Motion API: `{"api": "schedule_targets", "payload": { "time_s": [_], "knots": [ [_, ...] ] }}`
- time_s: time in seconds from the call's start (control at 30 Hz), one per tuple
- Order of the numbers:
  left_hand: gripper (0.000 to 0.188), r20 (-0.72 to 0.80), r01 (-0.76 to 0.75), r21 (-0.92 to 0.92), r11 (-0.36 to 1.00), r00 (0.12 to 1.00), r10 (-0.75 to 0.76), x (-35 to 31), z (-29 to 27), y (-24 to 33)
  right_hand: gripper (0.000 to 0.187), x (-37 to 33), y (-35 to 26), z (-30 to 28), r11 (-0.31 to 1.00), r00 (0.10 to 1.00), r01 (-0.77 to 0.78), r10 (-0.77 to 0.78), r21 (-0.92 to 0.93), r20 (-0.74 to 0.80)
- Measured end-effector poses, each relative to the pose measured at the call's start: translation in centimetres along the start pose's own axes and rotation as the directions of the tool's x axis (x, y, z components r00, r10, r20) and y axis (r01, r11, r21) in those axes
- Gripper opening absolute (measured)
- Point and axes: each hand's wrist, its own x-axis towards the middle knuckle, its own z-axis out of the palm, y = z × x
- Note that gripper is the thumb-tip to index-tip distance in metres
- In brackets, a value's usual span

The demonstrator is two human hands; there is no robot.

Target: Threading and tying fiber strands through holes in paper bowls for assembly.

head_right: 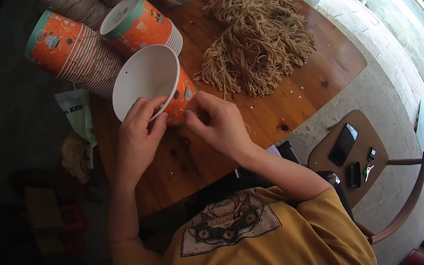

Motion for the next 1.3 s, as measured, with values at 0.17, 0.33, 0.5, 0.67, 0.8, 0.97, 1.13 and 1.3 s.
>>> {"api": "schedule_targets", "payload": {
  "time_s": [0.17, 0.33, 0.5, 0.67, 0.8, 0.97, 1.13, 1.3],
  "knots": [
    [0.026, 0.019, 0.079, -0.086, 0.993, 0.997, -0.078, 0.3, 0.2, 0.2, 0.013, 1.2, 0.9, 1.5, 0.991, 0.988, 0.135, -0.136, -0.025, -0.067],
    [0.026, 0.020, 0.096, -0.100, 0.990, 0.995, -0.095, 0.4, 0.1, 0.4, 0.014, 1.8, 0.8, 2.2, 0.994, 0.993, 0.100, -0.097, 0.048, -0.060],
    [0.029, 0.057, 0.162, -0.107, 0.981, 0.986, -0.156, 0.5, 0.0, 0.7, 0.014, 1.9, 0.9, 2.1, 0.996, 0.995, 0.085, -0.083, 0.037, -0.051],
    [0.032, 0.062, 0.144, -0.095, 0.985, 0.988, -0.138, 0.5, 0.0, 0.4, 0.014, 2.1, 0.9, 2.1, 0.996, 0.997, 0.067, -0.065, 0.059, -0.036],
    [0.031, 0.076, 0.179, -0.106, 0.978, 0.982, -0.172, 0.7, -0.1, 0.8, 0.014, 2.4, 0.8, 2.2, 0.996, 0.998, 0.057, -0.056, 0.074, -0.023],
    [0.034, 0.087, 0.164, -0.083, 0.983, 0.984, -0.157, 0.6, -0.2, 0.2, 0.014, 2.8, 0.9, 2.5, 0.995, 1.000, 0.010, -0.011, 0.102, 0.006],
    [0.026, 0.150, 0.124, -0.128, 0.984, 0.983, -0.104, 1.1, -0.7, 0.1, 0.015, 2.8, 1.3, 2.3, 0.991, 1.000, 0.003, 0.000, 0.132, -0.023],
    [0.018, 0.265, 0.220, -0.292, 0.931, 0.954, -0.142, 2.1, -1.3, -1.8, 0.015, 2.9, 2.0, 2.6, 0.993, 0.992, 0.113, -0.111, 0.022, -0.051]
  ]
}}
